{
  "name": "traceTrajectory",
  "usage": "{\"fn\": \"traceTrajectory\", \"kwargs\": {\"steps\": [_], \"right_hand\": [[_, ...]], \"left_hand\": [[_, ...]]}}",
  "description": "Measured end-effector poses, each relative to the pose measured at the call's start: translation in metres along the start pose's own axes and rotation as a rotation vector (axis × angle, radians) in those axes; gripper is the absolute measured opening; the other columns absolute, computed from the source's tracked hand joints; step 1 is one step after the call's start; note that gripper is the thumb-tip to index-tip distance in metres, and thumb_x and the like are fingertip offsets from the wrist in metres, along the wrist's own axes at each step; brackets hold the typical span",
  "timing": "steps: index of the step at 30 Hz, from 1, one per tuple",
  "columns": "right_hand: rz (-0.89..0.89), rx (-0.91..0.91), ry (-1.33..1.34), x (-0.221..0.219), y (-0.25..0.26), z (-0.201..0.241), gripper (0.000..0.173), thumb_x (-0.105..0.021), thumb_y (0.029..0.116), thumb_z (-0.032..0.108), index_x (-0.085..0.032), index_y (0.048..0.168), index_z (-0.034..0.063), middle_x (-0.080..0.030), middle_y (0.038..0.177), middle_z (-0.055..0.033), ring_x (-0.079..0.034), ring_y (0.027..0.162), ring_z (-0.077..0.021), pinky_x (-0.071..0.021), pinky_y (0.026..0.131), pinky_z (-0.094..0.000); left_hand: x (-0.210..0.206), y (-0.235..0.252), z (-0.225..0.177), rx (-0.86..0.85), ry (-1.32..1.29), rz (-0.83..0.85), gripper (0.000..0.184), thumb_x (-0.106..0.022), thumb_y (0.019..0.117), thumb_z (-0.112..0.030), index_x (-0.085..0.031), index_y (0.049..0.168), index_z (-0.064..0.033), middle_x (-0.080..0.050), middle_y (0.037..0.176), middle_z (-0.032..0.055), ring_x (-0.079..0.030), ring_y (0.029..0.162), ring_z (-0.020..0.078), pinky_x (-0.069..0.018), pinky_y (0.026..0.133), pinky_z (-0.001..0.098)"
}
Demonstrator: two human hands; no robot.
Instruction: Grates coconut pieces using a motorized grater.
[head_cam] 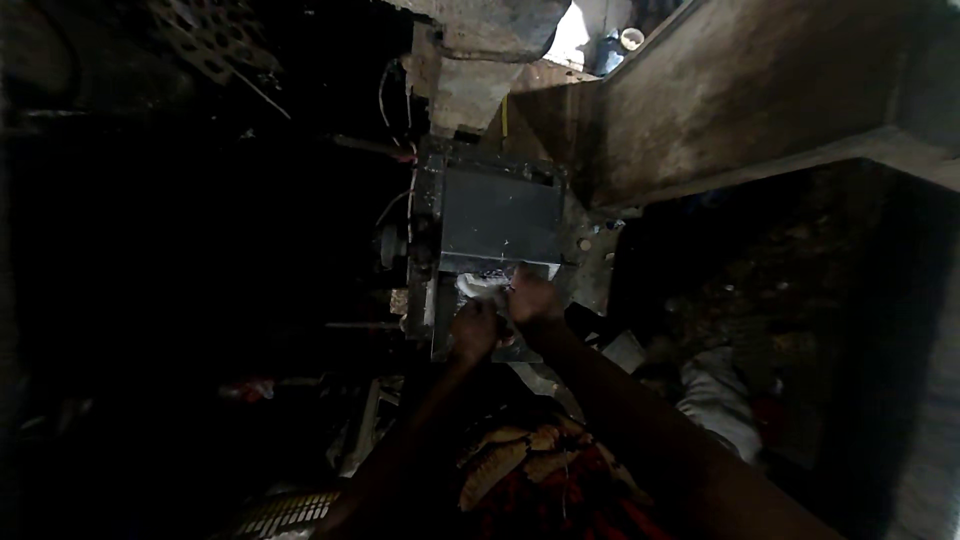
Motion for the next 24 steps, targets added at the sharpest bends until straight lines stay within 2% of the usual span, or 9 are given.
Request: {"fn": "traceTrajectory", "kwargs": {"steps": [11, 13, 15, 17, 18, 19, 21, 22, 24], "right_hand": [[-0.097, 0.052, 0.014, 0.003, 0.001, -0.007, 0.037, -0.053, 0.1044, 0.029, -0.058, 0.135, 0.0077, -0.072, 0.109, -0.0197, -0.072, 0.101, -0.0404, -0.0579, 0.080, -0.0598], [-0.062, 0.152, 0.068, 0.005, -0.001, -0.011, 0.033, -0.055, 0.1034, 0.027, -0.061, 0.132, 0.0107, -0.071, 0.115, -0.0170, -0.070, 0.106, -0.0375, -0.0577, 0.086, -0.0581], [-0.112, 0.412, 0.143, 0.017, -0.010, -0.015, 0.035, -0.061, 0.0969, 0.025, -0.067, 0.129, 0.0134, -0.070, 0.122, -0.0124, -0.068, 0.112, -0.0309, -0.0561, 0.095, -0.0533], [-0.217, 0.663, 0.144, 0.030, -0.034, -0.020, 0.035, -0.068, 0.0893, 0.027, -0.073, 0.121, 0.0127, -0.071, 0.120, -0.0121, -0.067, 0.114, -0.0302, -0.0548, 0.098, -0.0512], [-0.226, 0.734, 0.109, 0.027, -0.043, -0.024, 0.033, -0.069, 0.0895, 0.029, -0.074, 0.119, 0.0133, -0.071, 0.119, -0.0106, -0.067, 0.113, -0.0294, -0.0542, 0.098, -0.0501], [-0.232, 0.768, 0.071, 0.022, -0.047, -0.028, 0.030, -0.070, 0.0901, 0.030, -0.074, 0.115, 0.0137, -0.072, 0.116, -0.0092, -0.067, 0.111, -0.0287, -0.0542, 0.097, -0.0491], [-0.211, 0.713, 0.013, 0.013, -0.047, -0.038, 0.022, -0.065, 0.0963, 0.026, -0.074, 0.111, 0.0135, -0.072, 0.116, -0.0082, -0.067, 0.110, -0.0293, -0.0550, 0.095, -0.0484], [-0.218, 0.672, 0.026, 0.010, -0.046, -0.041, 0.022, -0.063, 0.0980, 0.025, -0.075, 0.111, 0.0133, -0.072, 0.117, -0.0080, -0.067, 0.111, -0.0294, -0.0558, 0.095, -0.0486], [-0.190, 0.619, 0.092, -0.005, -0.049, -0.047, 0.024, -0.059, 0.1010, 0.026, -0.075, 0.114, 0.0126, -0.071, 0.122, -0.0085, -0.067, 0.115, -0.0288, -0.0545, 0.099, -0.0484]], "left_hand": [[-0.004, 0.001, -0.001, 0.008, -0.029, -0.028, 0.037, -0.042, 0.1114, -0.031, -0.058, 0.119, 0.0017, -0.072, 0.084, 0.0142, -0.073, 0.062, 0.0228, -0.0641, 0.058, 0.0372], [-0.003, 0.002, 0.001, 0.026, 0.034, -0.037, 0.040, -0.040, 0.1111, -0.033, -0.060, 0.118, 0.0010, -0.069, 0.083, 0.0132, -0.071, 0.063, 0.0218, -0.0633, 0.060, 0.0382], [0.000, -0.001, -0.001, 0.047, 0.106, -0.057, 0.042, -0.040, 0.1108, -0.036, -0.064, 0.113, -0.0011, -0.066, 0.082, 0.0126, -0.068, 0.065, 0.0221, -0.0613, 0.064, 0.0410], [0.000, -0.014, -0.007, 0.035, 0.242, -0.030, 0.041, -0.039, 0.1111, -0.032, -0.067, 0.110, -0.0012, -0.067, 0.087, 0.0127, -0.066, 0.074, 0.0216, -0.0587, 0.072, 0.0415], [-0.002, -0.022, -0.011, 0.013, 0.329, 0.019, 0.038, -0.040, 0.1111, -0.028, -0.066, 0.114, -0.0004, -0.068, 0.094, 0.0141, -0.066, 0.082, 0.0226, -0.0567, 0.079, 0.0426], [-0.005, -0.029, -0.014, -0.010, 0.352, 0.050, 0.035, -0.042, 0.1104, -0.025, -0.066, 0.116, 0.0004, -0.068, 0.095, 0.0145, -0.067, 0.084, 0.0227, -0.0578, 0.080, 0.0423], [-0.008, -0.029, -0.012, -0.044, 0.201, 0.020, 0.041, -0.040, 0.1119, -0.033, -0.065, 0.109, 0.0002, -0.066, 0.080, 0.0110, -0.067, 0.067, 0.0199, -0.0619, 0.066, 0.0400], [-0.008, -0.027, -0.013, -0.080, 0.245, 0.007, 0.041, -0.040, 0.1119, -0.032, -0.066, 0.110, 0.0001, -0.066, 0.081, 0.0108, -0.067, 0.069, 0.0191, -0.0608, 0.068, 0.0389], [-0.009, -0.030, -0.016, -0.185, 0.554, 0.009, 0.034, -0.043, 0.1105, -0.020, -0.064, 0.122, 0.0025, -0.069, 0.106, 0.0184, -0.068, 0.097, 0.0264, -0.0553, 0.090, 0.0440]]}}
Point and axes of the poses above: each hand's wrist, its own y-axis towards the middle knuckle, its own x-axis out of the back of the hand, z = x × y, the point moved 8 cm from there along y, towards the middle knuckle
